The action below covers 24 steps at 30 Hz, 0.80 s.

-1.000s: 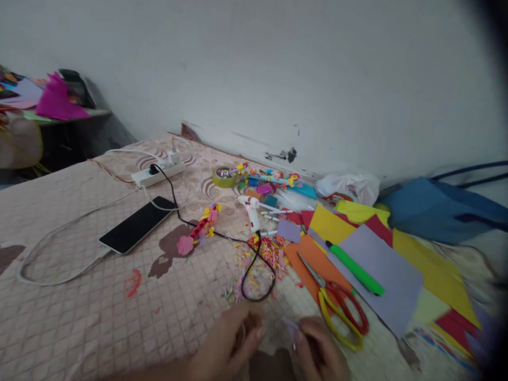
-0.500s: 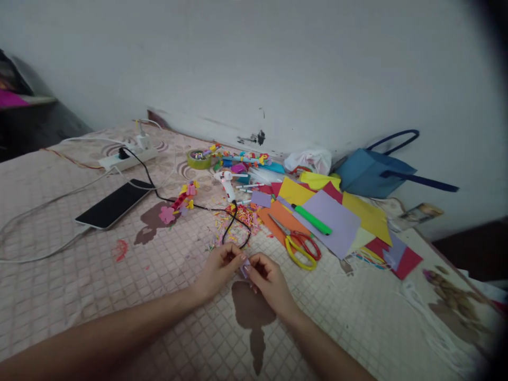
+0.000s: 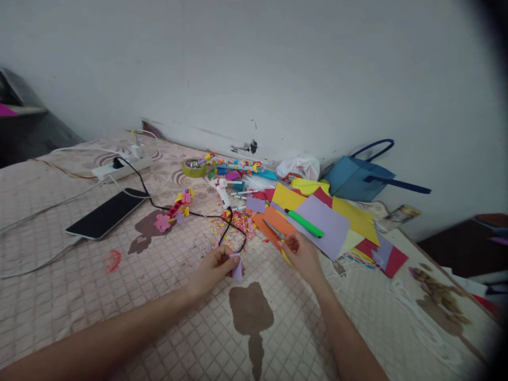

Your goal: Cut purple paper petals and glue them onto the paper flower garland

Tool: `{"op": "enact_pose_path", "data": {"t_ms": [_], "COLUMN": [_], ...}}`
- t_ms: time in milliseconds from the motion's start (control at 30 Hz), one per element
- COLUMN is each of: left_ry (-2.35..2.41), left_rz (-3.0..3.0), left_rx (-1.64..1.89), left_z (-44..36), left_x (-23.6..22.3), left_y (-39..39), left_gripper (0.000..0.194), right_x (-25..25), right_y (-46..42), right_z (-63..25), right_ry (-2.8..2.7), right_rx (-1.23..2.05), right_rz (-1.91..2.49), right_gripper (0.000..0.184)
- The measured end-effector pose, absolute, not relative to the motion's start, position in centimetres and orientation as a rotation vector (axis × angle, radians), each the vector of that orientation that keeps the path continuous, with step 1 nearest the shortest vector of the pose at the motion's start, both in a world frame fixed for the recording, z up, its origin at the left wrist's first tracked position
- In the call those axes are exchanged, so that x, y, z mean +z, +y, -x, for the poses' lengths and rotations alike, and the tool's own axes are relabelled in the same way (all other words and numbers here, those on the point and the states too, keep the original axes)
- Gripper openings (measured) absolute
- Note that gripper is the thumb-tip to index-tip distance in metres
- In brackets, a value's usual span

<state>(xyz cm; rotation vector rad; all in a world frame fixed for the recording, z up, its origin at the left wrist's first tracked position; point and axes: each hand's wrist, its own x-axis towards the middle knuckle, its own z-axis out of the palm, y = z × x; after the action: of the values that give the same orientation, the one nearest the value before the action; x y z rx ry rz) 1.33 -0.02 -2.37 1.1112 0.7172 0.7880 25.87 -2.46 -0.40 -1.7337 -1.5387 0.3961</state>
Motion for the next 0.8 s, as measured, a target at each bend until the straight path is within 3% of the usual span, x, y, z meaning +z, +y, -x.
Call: {"op": "enact_pose_path", "data": {"t_ms": [167,433,667,800], "left_ry": [0.722,0.797,0.75,0.762], "left_rz": [-1.164,-1.096,-1.093,-1.191], "left_rx": [0.776,0.716,0.652,0.62], "left_z": [-1.6,-1.7,-1.1,-0.7], "left_x": [-2.0,0.6,1.1,1.4], "left_y": [0.7,2.7,2.8,2.2], "left_gripper": [0.035,0.026,0.027,0.027], "right_x": [-1.1,-1.6,0.3,0.0], "right_y": [-2.0,-1.8,-2.5,-3.3], "right_z": [-31.2,-31.4,-28.1,-23.2], "right_ry": [-1.548,-1.478,-1.367,-1.224], "right_rx": [0.302,0.392,0.786,1.083], "right_rz": [1.887,1.867,1.614,1.301], "right_gripper": [0.031,0.031,0.042,0.033]}}
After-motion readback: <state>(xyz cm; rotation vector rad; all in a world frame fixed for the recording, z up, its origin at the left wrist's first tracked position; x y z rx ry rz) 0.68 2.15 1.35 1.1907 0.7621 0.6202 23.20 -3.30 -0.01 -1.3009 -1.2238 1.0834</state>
